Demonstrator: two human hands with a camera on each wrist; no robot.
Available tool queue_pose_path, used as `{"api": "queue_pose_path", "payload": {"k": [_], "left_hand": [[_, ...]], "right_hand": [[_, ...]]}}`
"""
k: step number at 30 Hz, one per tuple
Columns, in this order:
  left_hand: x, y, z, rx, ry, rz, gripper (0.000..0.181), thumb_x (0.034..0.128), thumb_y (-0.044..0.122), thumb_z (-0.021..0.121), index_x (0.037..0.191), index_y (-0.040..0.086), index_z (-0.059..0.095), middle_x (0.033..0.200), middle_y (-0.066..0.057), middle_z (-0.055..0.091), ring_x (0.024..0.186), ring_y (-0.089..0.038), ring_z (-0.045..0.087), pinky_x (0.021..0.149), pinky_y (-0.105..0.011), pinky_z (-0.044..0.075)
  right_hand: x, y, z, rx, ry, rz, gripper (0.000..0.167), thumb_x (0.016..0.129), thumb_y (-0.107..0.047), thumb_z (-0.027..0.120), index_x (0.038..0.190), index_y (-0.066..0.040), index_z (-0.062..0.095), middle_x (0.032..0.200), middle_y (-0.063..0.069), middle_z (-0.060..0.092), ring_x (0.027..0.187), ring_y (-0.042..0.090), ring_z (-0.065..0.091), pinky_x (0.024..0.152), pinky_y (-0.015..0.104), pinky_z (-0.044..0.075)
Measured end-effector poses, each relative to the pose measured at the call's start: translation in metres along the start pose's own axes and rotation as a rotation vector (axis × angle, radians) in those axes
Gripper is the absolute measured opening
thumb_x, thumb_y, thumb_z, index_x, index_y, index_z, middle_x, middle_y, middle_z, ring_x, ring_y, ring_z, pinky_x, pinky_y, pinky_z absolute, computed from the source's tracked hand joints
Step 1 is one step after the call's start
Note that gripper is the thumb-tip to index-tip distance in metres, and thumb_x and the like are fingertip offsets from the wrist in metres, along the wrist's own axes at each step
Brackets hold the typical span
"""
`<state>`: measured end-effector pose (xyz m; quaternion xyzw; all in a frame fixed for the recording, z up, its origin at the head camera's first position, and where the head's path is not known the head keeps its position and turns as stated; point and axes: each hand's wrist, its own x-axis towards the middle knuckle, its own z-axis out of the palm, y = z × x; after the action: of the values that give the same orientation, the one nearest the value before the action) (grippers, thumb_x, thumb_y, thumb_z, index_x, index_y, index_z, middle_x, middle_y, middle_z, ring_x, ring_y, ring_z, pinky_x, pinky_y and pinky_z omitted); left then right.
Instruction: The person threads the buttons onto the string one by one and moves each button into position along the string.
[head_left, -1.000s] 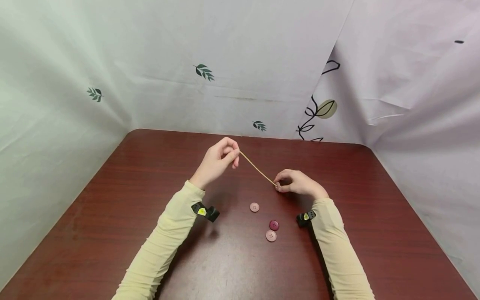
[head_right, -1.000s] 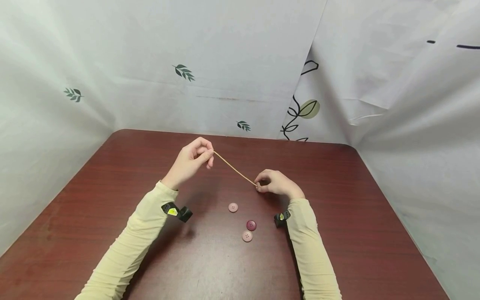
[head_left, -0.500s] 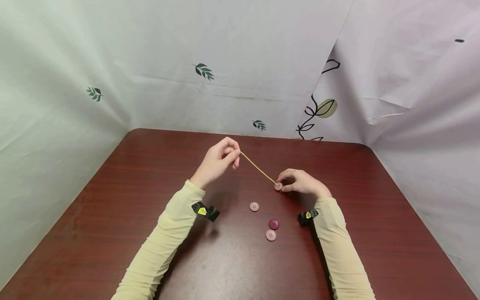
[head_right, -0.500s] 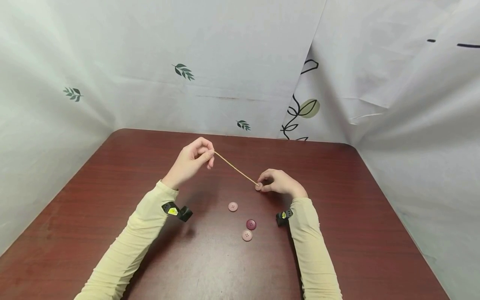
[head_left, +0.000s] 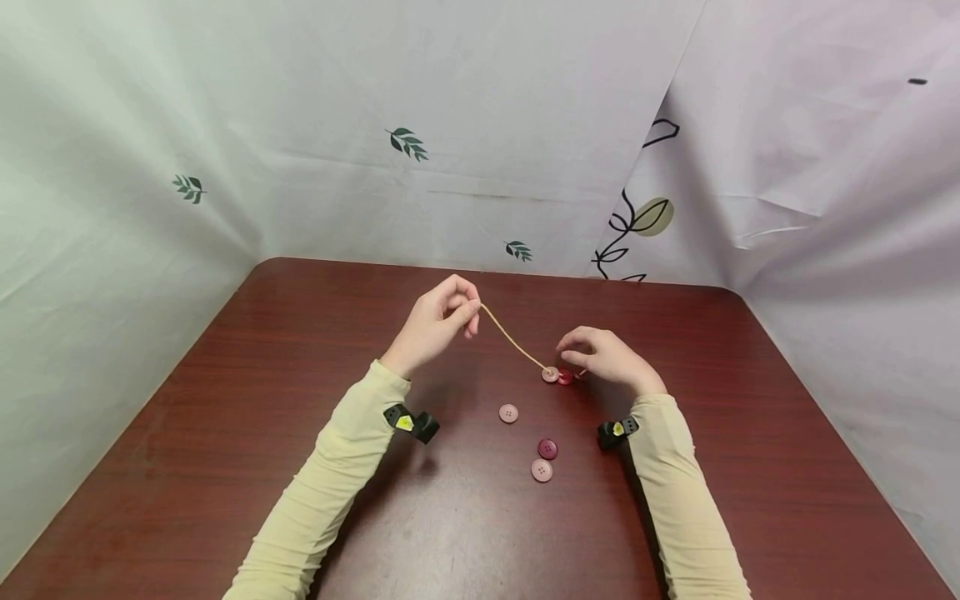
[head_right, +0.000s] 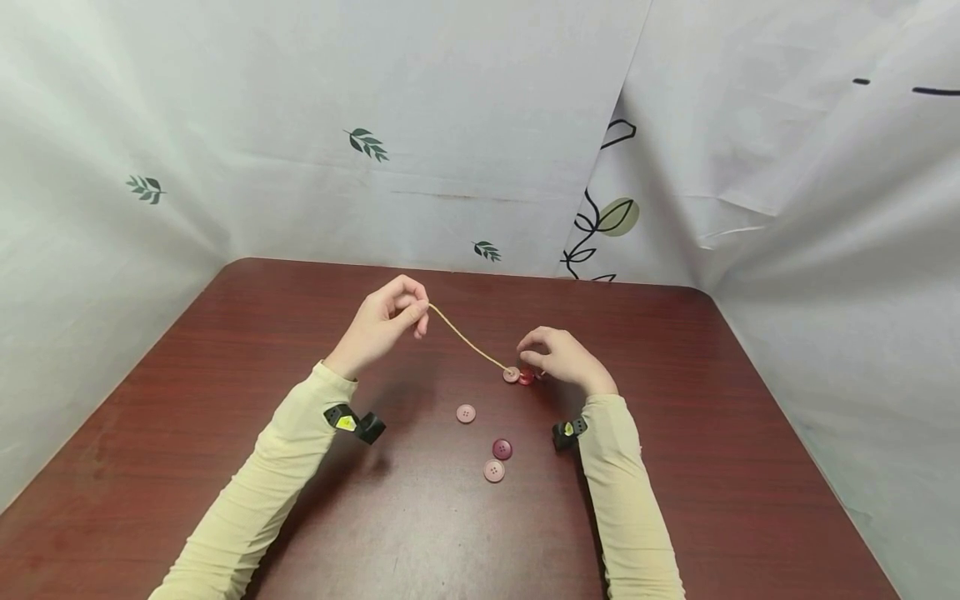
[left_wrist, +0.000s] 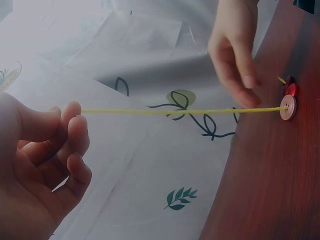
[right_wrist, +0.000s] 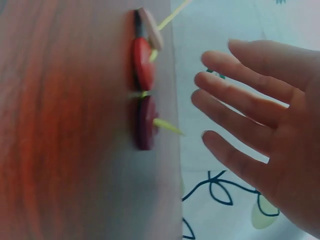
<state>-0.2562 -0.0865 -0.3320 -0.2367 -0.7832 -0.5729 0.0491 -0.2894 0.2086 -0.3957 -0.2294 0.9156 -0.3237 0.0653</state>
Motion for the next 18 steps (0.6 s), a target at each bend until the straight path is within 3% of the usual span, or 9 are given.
{"api": "queue_pose_path", "payload": {"k": [3, 7, 9, 14, 18], "left_hand": [[-0.004, 0.012, -0.001, 0.002, 0.001, 0.007, 0.004, 0.0967, 0.001, 0.052, 0.094, -0.002, 0.051, 0.068, -0.022, 0.058, 0.067, -0.041, 0.055, 0.061, -0.021, 0.041], [-0.006, 0.013, -0.001, 0.012, 0.006, 0.010, 0.004, 0.0967, 0.002, 0.053, 0.093, 0.000, 0.051, 0.067, -0.020, 0.058, 0.061, -0.021, 0.055, 0.061, -0.022, 0.040], [-0.006, 0.012, -0.001, 0.017, 0.005, 0.008, 0.004, 0.0968, 0.002, 0.053, 0.094, 0.001, 0.052, 0.067, -0.020, 0.058, 0.061, -0.019, 0.054, 0.061, -0.022, 0.040], [-0.006, 0.011, 0.001, 0.018, -0.016, 0.005, 0.004, 0.0969, 0.002, 0.053, 0.093, 0.001, 0.051, 0.068, -0.020, 0.058, 0.067, -0.037, 0.055, 0.062, -0.022, 0.041], [-0.006, 0.012, 0.003, 0.028, -0.048, 0.012, 0.004, 0.0967, 0.002, 0.053, 0.094, 0.000, 0.051, 0.068, -0.022, 0.058, 0.069, -0.041, 0.056, 0.063, -0.024, 0.042]], "right_hand": [[-0.001, -0.006, -0.003, -0.034, 0.066, -0.025, 0.017, 0.093, -0.011, 0.062, 0.106, -0.002, 0.068, 0.104, 0.013, 0.068, 0.084, 0.022, 0.066, 0.074, 0.035, 0.053], [-0.001, -0.014, -0.006, -0.070, 0.140, -0.072, 0.016, 0.093, -0.013, 0.062, 0.104, -0.004, 0.069, 0.102, 0.010, 0.069, 0.093, 0.022, 0.065, 0.085, 0.044, 0.052], [-0.001, -0.019, -0.007, -0.070, 0.164, -0.083, 0.014, 0.094, -0.014, 0.062, 0.103, -0.006, 0.069, 0.101, 0.008, 0.069, 0.094, 0.022, 0.065, 0.087, 0.045, 0.052], [-0.003, -0.033, -0.010, -0.071, 0.202, -0.105, 0.011, 0.094, -0.015, 0.062, 0.102, -0.012, 0.069, 0.101, 0.006, 0.070, 0.092, 0.019, 0.063, 0.087, 0.045, 0.051], [-0.006, -0.047, -0.012, -0.077, 0.226, -0.125, 0.011, 0.094, -0.014, 0.062, 0.102, -0.014, 0.069, 0.102, 0.005, 0.070, 0.088, 0.017, 0.060, 0.082, 0.042, 0.050]]}}
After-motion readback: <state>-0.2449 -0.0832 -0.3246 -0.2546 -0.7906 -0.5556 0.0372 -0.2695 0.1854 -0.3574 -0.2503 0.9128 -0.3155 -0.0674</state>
